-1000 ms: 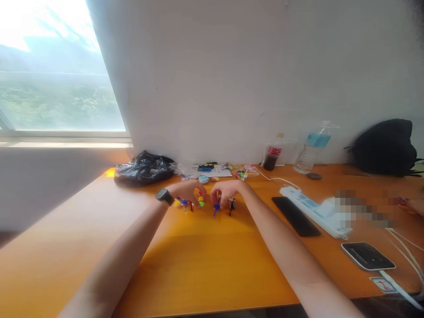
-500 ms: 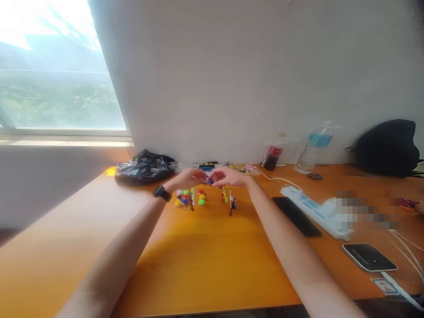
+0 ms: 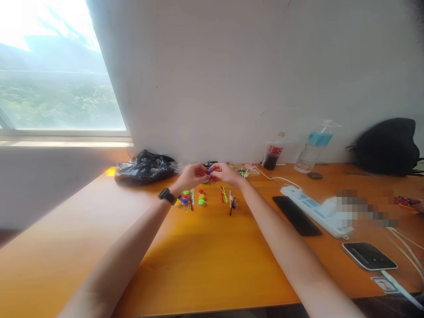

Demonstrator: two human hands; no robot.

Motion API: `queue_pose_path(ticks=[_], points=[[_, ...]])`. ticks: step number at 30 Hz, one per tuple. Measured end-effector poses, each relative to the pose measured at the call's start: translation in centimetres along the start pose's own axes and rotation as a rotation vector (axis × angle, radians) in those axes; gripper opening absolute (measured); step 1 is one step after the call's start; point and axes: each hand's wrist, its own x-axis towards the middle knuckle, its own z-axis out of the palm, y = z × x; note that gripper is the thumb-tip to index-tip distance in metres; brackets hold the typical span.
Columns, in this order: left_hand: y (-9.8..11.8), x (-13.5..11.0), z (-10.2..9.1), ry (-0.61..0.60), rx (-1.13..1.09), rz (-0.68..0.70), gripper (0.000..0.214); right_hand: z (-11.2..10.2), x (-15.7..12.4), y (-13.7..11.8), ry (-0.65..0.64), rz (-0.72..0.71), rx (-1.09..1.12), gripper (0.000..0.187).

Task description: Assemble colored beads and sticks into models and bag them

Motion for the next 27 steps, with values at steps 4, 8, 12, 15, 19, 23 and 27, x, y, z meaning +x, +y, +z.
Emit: queue_pose_path(ticks=[4,8,12,15,19,23,27], points=[[-0.2,-0.3,0.5,-0.028,0.058,0.014,0.026,0.2,0.2,0.9,-0.026,0.028,-0.041,0.015],[0.4,-0.6,0.7,-0.060,0.110,0.023,0.020,0.1,-0.1,1.1,-0.024,0.049,-0.058,0.017],[1.2,-0.9,0.8,-0.071,0.240,0.080,0.010,0.3,-0.3,1.1,-0.022,0.062,-0.103,0.016],[1.4,-1.2,1.2,-0.084,0.322,0.093,0.009,0.4,-0.5,1.2,-0.046,0.074,-0.155,0.017],[0.7,-1.3,1.8,-0.124,0.384,0.087,0.011,0.3,-0.8,1.4,-0.125,0.121,-0.200,0.015],[-0.2,-1.3,2.1,-0.147,0.396,0.073,0.009,0.0,-0.8,1.8,-0.187,0.158,-0.215,0.015],[-0.7,-1.2,2.2,-0.127,0.421,0.064,0.009,0.0,-0.6,2.7,-0.229,0.168,-0.195,0.014]])
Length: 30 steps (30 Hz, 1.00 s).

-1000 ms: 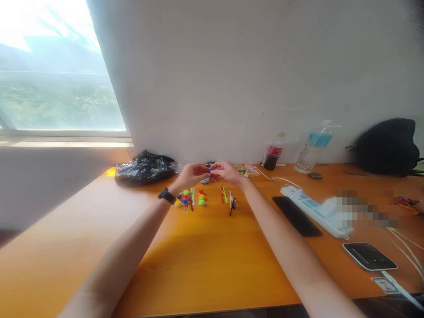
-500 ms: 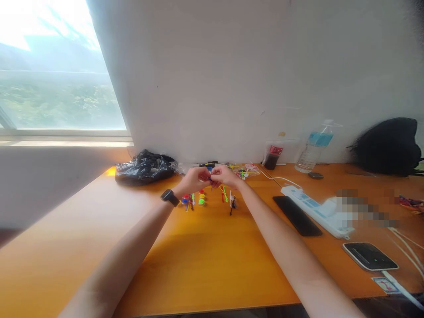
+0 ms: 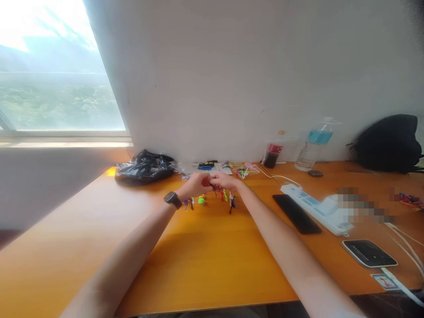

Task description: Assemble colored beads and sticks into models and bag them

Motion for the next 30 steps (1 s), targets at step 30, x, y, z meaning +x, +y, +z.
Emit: queue_pose_path(ticks=[30], points=[[0.3,-0.1,0.4,0.003,0.026,-0.079,0.019,1.6,0.4,0.4,0.008,0.080,0.209,0.033]])
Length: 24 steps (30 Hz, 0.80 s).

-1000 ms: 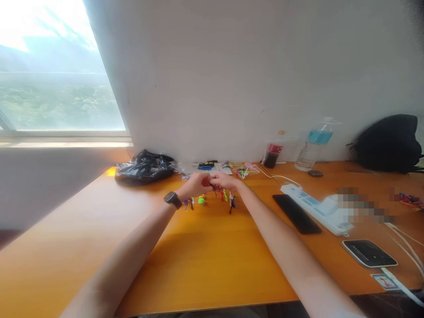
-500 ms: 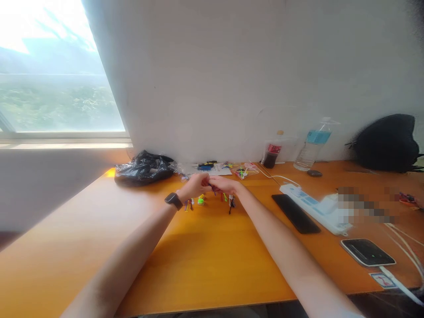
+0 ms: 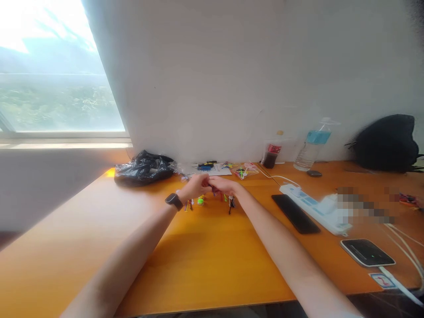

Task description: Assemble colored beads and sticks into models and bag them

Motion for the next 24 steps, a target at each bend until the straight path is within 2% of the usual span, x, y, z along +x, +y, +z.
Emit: queue_pose_path(ticks=[6,9,11,14,20,24], points=[[-0.2,0.3,0.1,0.052,-0.012,-0.003,0.013,-0.2,0.4,-0.2,0.071,-0.043,0.008,0.038],[-0.6,0.5,0.2,0.057,-0.013,0.005,0.006,-0.8,0.3,-0.2,0.109,-0.044,-0.038,0.033],[-0.9,0.5,0.2,0.035,-0.007,0.015,0.004,-1.4,0.2,-0.1,0.095,-0.005,-0.101,0.025],[-1.3,0.4,0.3,-0.012,0.001,0.030,0.016,-2.1,0.1,0.2,0.112,0.072,-0.229,0.019],[-1.7,0.1,0.8,-0.043,0.074,0.044,0.020,-1.9,0.7,0.9,0.217,0.201,-0.512,0.024],[-1.8,0.0,0.9,-0.074,0.146,0.048,0.022,-1.6,0.6,0.6,0.292,0.234,-0.664,0.037]])
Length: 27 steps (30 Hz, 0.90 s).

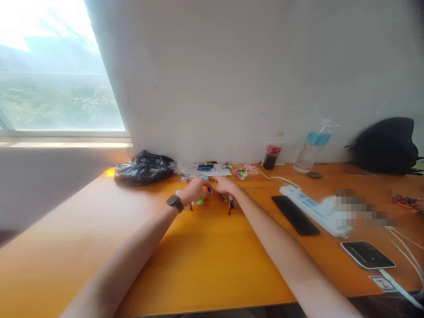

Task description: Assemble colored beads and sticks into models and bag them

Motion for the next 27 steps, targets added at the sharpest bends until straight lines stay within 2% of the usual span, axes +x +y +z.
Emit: queue_pose_path(ticks=[5,9,12,20,27], points=[[-0.7,0.0,0.5,-0.004,0.069,-0.027,0.018,-2.5,-1.0,-0.2,-0.009,0.029,-0.169,0.026],[-1.3,0.0,1.0,-0.001,0.094,-0.036,0.014,-4.9,-2.1,0.0,-0.110,0.058,-0.258,0.035],[-1.2,0.0,0.9,0.016,0.096,-0.028,0.016,-5.5,-2.7,0.2,-0.181,0.098,-0.300,0.040],[0.7,0.2,-1.3,0.119,0.064,-0.008,0.011,-5.0,-2.2,0.9,-0.230,0.136,-0.366,0.024],[1.7,0.2,-3.0,0.139,-0.058,-0.007,0.013,-7.5,-3.1,1.9,-0.162,0.104,-0.224,0.018]])
